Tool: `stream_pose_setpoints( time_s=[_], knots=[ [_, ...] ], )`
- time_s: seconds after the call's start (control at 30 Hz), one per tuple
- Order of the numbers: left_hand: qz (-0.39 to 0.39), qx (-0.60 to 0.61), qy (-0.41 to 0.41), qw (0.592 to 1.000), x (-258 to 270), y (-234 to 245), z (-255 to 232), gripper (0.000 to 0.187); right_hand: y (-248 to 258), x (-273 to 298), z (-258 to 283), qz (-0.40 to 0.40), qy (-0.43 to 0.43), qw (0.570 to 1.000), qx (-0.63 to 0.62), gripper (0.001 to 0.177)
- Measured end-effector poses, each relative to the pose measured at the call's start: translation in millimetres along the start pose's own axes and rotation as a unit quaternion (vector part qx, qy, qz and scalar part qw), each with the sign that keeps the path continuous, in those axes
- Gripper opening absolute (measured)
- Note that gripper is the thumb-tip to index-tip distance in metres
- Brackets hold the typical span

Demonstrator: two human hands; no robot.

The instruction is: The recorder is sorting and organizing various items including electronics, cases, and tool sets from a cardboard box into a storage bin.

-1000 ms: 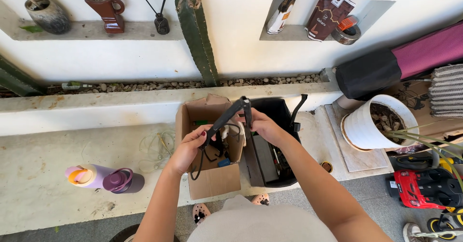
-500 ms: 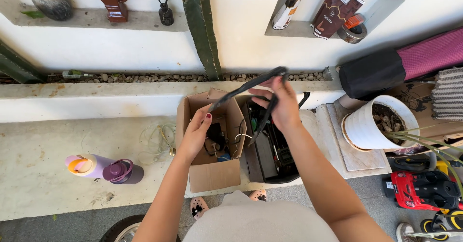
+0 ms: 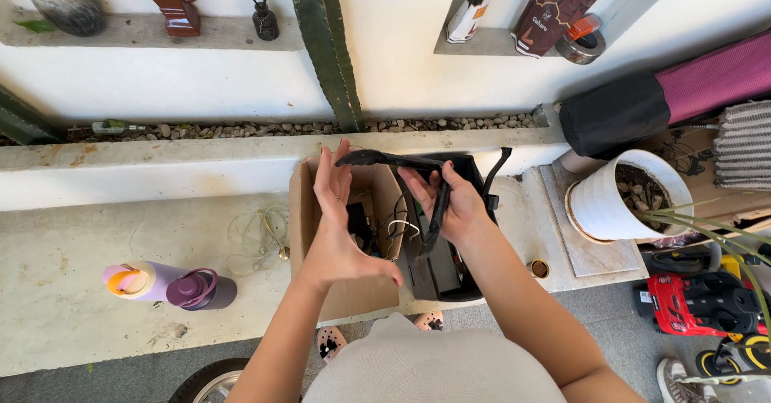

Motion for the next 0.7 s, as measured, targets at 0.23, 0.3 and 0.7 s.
stream_pose_setpoints(
  time_s=[0.23, 0.3, 0.7],
  knots=[
    [-0.038, -0.096, -0.088, 0.991, -9.3, -7.2, -20.0, 0.163, -3.4, 5.4, -25.4, -0.056, 0.056, 0.996, -0.039, 0.044],
    [-0.05, -0.064, -0.067, 0.994, -8.1, -6.9, -14.6, 0.153, -13.5, 15.3, -27.3, -0.036, 0.042, 0.998, 0.028, 0.044],
    [-0.219, 0.218, 0.281, 0.909, 39.9, -34.8, 95.5, 0.026, 83.0, 28.5, 6.0, 0.074, 0.038, 0.938, 0.336, 0.04]
  ],
)
Point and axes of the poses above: each hand's wrist, its own x-axis away from the middle knuckle, its own y-axis out of the back of the hand, z = x × y, the point moved 3 cm from there along -x, towards the middle knuckle, and after that the axes turned 14 degrees about -x, right-handed, at the moved point
